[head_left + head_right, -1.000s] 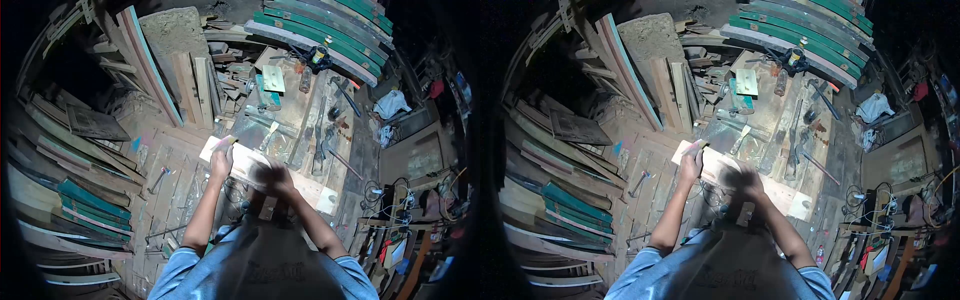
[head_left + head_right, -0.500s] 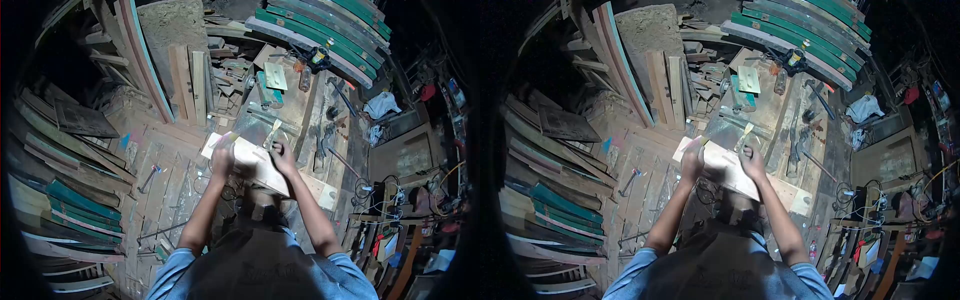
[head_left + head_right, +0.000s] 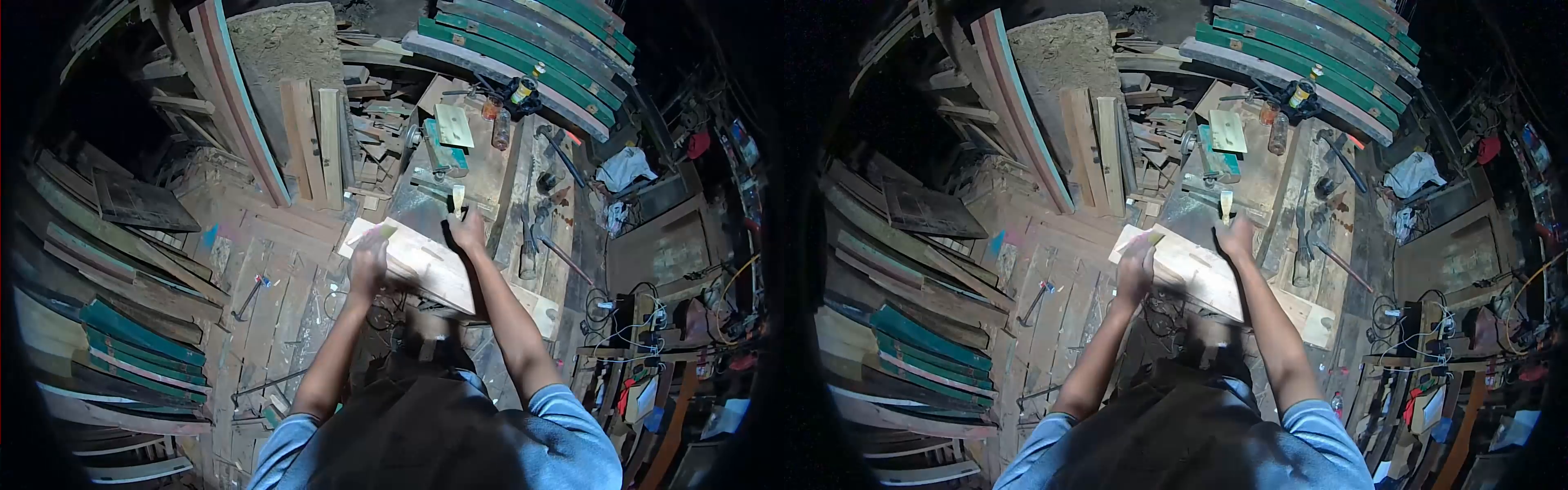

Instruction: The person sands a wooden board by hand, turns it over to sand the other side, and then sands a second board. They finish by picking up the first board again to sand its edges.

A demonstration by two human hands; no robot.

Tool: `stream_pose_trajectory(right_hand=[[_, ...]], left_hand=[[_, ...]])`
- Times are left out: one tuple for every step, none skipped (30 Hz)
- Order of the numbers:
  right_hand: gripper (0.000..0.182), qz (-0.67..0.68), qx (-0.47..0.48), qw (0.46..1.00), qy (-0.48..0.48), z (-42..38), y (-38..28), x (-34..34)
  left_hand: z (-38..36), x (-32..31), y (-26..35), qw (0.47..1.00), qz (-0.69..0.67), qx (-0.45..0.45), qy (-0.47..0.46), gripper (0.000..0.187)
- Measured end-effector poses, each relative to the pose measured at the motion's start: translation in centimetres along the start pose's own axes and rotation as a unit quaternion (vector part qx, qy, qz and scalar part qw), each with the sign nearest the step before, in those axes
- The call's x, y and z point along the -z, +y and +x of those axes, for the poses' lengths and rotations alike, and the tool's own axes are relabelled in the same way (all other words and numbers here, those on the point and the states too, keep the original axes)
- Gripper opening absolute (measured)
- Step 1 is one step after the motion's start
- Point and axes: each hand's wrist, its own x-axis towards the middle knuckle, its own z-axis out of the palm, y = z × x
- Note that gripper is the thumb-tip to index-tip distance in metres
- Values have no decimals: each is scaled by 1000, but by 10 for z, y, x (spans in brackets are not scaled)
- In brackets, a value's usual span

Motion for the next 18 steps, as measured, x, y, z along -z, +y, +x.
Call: stream_pose_trajectory(right_hand=[[57,20,24,999,-23,-9,-21,22],[53,41,47,997,-45,-18,-34,35],[42,4,52,995,-79,-21,-30,42],[42,-5,71,993,-98,-26,-27,49],[42,-13,89,989,-116,-33,-22,56],[42,-21,106,985,-133,-39,-20,62],[40,-42,102,977,-184,-44,-26,73],[39,-64,97,965,-235,-49,-29,83],[34,-83,136,958,-237,-50,-15,80],[33,-110,143,952,-246,-52,-13,80],[31,-139,150,945,-256,-57,-17,83],[30,-167,157,936,-267,-62,-26,90],[28,-168,151,933,-279,-71,-59,106],[25,-173,162,934,-269,-74,-55,104],[24,-178,177,928,-274,-74,-52,103],[24,-182,193,923,-279,-75,-50,101],[24,-194,190,919,-287,-73,-46,96],[24,-206,186,914,-295,-72,-42,91]], left_hand=[[5,2,4,997,-42,59,-10,27],[-1,0,6,998,-31,46,-37,28],[-10,-4,7,997,-18,30,-63,29],[-11,1,20,996,-5,15,-88,31],[-19,4,41,991,-58,15,-119,30],[-43,-12,36,986,-71,2,-149,31],[-67,-29,30,980,-84,-11,-179,33],[-81,-35,29,970,-136,21,-201,33],[-75,-27,34,965,-129,55,-221,33],[-61,-11,46,958,-124,89,-241,34],[-48,-1,55,950,-119,125,-259,34],[-36,1,56,962,-119,114,-217,33],[-20,2,55,973,-117,102,-172,32],[-12,4,52,981,-113,88,-127,32],[-28,-17,14,987,-102,65,-108,37],[-25,-13,19,987,-56,73,-132,40],[-22,-9,25,985,-9,81,-154,44],[-19,-7,28,980,37,88,-175,49]])
